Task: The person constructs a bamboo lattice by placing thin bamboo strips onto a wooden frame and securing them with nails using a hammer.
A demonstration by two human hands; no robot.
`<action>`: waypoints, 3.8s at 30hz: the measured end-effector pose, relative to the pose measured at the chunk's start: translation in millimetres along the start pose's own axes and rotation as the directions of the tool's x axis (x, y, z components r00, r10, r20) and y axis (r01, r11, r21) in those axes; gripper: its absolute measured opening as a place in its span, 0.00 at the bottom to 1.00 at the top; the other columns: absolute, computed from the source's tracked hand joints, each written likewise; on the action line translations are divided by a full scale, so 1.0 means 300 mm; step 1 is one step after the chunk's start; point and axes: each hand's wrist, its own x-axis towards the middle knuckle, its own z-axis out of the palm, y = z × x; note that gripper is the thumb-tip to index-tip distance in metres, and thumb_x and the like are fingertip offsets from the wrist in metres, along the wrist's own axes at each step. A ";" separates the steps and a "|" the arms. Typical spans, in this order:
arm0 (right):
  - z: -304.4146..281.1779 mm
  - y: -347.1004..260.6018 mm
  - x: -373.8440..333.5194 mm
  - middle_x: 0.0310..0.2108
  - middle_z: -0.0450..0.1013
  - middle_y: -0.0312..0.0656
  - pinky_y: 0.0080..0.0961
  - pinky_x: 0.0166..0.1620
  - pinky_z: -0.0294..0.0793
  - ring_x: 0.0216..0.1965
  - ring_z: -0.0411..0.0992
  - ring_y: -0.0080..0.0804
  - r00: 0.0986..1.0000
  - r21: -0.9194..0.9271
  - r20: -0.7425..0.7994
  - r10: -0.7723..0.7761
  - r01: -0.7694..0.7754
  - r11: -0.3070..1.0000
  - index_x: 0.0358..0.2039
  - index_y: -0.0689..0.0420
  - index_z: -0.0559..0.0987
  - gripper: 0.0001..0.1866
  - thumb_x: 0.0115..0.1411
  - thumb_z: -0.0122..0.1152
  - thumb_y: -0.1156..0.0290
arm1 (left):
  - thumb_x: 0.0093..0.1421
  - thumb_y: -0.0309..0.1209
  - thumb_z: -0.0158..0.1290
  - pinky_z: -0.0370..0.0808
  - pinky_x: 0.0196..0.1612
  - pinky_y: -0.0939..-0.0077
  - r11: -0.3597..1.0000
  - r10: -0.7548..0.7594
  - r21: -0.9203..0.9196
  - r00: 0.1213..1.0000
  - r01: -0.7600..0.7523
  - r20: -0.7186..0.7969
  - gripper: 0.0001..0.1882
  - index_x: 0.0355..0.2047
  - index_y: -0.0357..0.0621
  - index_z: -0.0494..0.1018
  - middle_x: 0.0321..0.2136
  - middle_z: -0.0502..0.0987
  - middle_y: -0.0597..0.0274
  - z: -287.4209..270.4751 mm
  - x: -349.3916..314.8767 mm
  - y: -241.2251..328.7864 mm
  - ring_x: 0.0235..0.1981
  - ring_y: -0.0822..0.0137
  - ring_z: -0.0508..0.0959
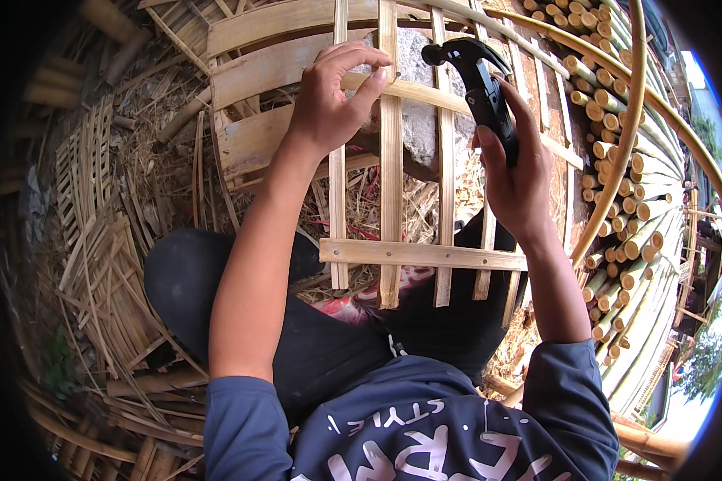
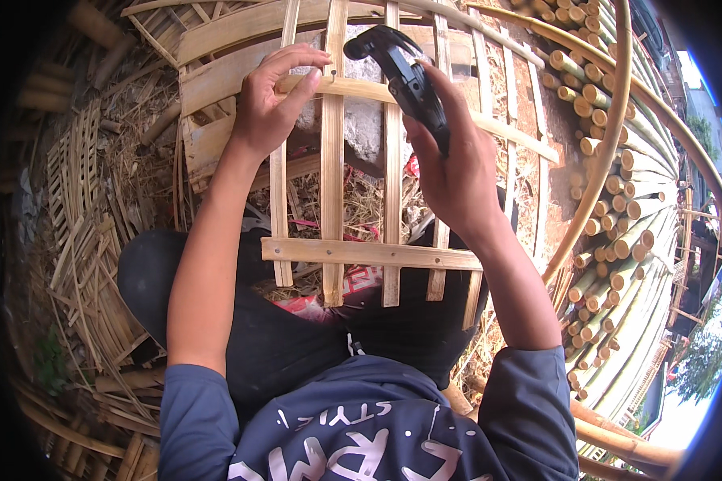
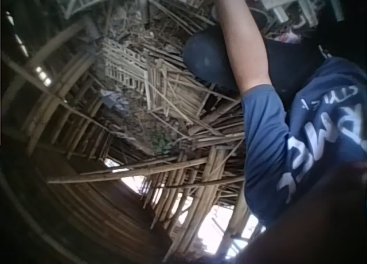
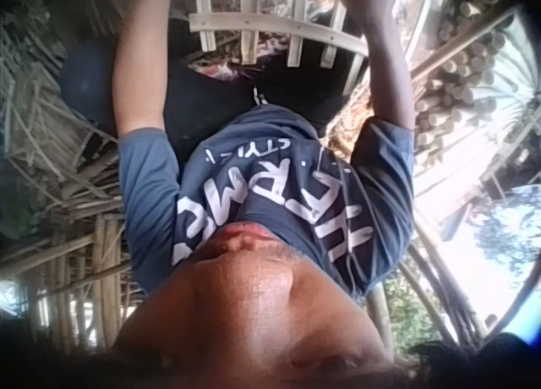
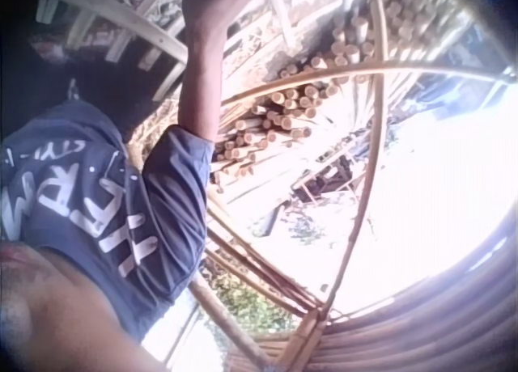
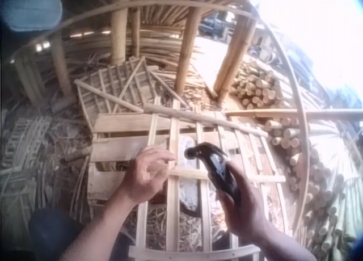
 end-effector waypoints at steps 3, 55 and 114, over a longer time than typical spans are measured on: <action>-0.016 0.023 0.005 0.30 0.77 0.39 0.20 0.33 0.72 0.27 0.72 0.21 1.000 -0.031 -0.007 -0.030 0.030 0.999 0.68 0.57 0.63 0.28 0.70 0.55 0.69 | 0.64 0.33 0.54 0.70 0.58 0.63 0.991 -0.134 -0.029 0.977 0.131 -0.166 0.11 0.40 0.40 0.81 0.42 0.83 0.52 0.022 0.025 0.009 0.51 0.55 0.78; 0.200 0.029 0.103 0.38 0.78 0.56 0.41 0.35 0.78 0.31 0.79 0.48 0.944 -0.255 0.154 -0.291 0.322 0.912 0.70 0.57 0.62 0.36 0.61 0.59 0.81 | 0.67 0.51 0.45 0.80 0.47 0.51 0.602 -0.723 0.397 0.684 0.692 -0.097 0.29 0.38 0.32 0.79 0.35 0.81 0.33 -0.014 0.000 -0.164 0.40 0.38 0.83; -0.484 0.392 -0.105 0.24 0.75 0.38 0.25 0.33 0.69 0.26 0.69 0.22 0.859 -0.298 -0.383 0.339 -0.462 0.835 0.38 0.61 0.77 0.15 0.65 0.64 0.60 | 0.65 0.58 0.45 0.76 0.46 0.55 0.615 -0.730 0.370 0.680 0.696 -0.066 0.36 0.34 0.27 0.75 0.31 0.80 0.34 0.066 0.114 0.061 0.39 0.42 0.82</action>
